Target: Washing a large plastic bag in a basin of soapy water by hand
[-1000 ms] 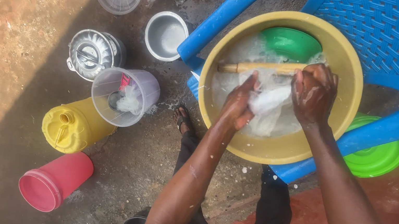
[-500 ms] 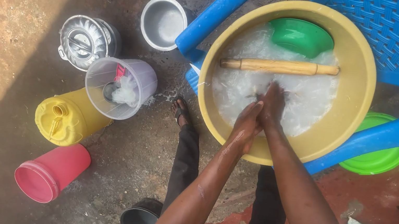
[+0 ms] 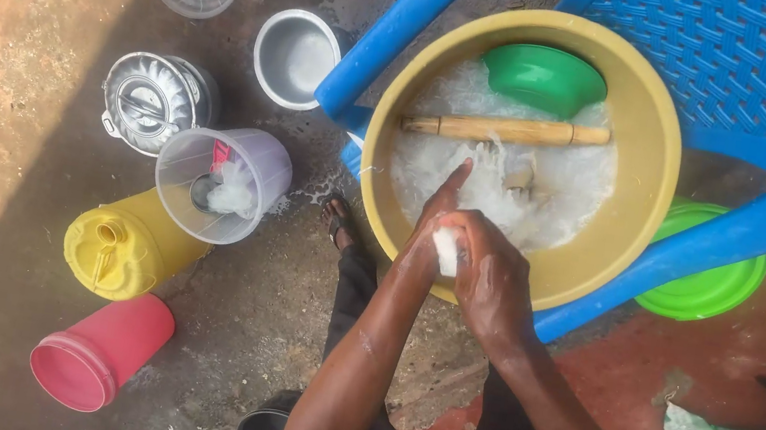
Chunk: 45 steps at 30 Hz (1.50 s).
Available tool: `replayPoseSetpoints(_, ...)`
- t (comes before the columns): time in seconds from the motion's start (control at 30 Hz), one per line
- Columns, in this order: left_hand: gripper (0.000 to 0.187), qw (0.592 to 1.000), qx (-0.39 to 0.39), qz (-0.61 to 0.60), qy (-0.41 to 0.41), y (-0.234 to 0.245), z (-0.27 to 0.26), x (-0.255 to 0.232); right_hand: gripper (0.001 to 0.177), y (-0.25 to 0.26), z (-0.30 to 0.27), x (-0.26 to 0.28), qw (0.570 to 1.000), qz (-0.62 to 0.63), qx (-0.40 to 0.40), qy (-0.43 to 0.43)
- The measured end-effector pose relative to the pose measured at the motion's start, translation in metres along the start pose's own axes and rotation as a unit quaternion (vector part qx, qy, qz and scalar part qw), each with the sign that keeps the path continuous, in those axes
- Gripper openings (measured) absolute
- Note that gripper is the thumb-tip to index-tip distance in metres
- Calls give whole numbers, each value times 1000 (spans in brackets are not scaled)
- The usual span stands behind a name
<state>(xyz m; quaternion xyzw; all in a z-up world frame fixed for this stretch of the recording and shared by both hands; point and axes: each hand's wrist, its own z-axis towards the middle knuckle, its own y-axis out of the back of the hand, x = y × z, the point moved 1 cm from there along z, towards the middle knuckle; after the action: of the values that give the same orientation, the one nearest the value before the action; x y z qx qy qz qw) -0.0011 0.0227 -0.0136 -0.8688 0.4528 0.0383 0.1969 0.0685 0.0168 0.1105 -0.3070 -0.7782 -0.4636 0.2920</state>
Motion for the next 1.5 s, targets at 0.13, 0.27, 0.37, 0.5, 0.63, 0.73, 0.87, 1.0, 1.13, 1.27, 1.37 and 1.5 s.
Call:
replayPoseSetpoints(0.13,68,995,-33,96,-26,3,12,21,16,-13,-7,-15,998,43,-34,-41)
replayPoseSetpoints(0.27,27,988,-49,105,-107,28,90,91,19,-26,26,-111,967,-12,-253,7)
replayPoseSetpoints(0.37,27,985,112,67,-115,-6,14,57,26,-16,33,-139,936,257,-125,-205)
replayPoseSetpoints(0.5,22,948,185,218,-139,-24,-57,18,69,39,21,-68,916,179,100,-345)
replayPoseSetpoints(0.63,18,961,171,181,-120,-11,-41,25,25,37,32,-84,919,341,-10,-200)
replayPoseSetpoints(0.73,26,976,146,125,-107,-1,-35,21,29,40,25,-81,981,155,-5,-114)
replayPoseSetpoints(0.87,28,963,198,144,-112,-23,-63,-14,27,61,24,-64,978,162,-64,-114)
replayPoseSetpoints(1.0,13,957,147,88,-234,-28,-89,-51,20,89,16,-68,869,450,-182,-93)
replayPoseSetpoints(1.13,19,927,196,-40,-316,1,-85,-67,25,121,6,-52,813,542,-210,-42)
replayPoseSetpoints(1.27,5,866,288,-152,-379,41,-92,-95,45,153,-5,-57,830,521,-181,80)
replayPoseSetpoints(1.37,10,876,206,-56,-432,53,-108,-113,58,161,-16,-94,898,398,-148,115)
replayPoseSetpoints(1.5,12,911,111,185,-351,28,-103,-91,20,107,-3,-62,872,434,-205,-91)
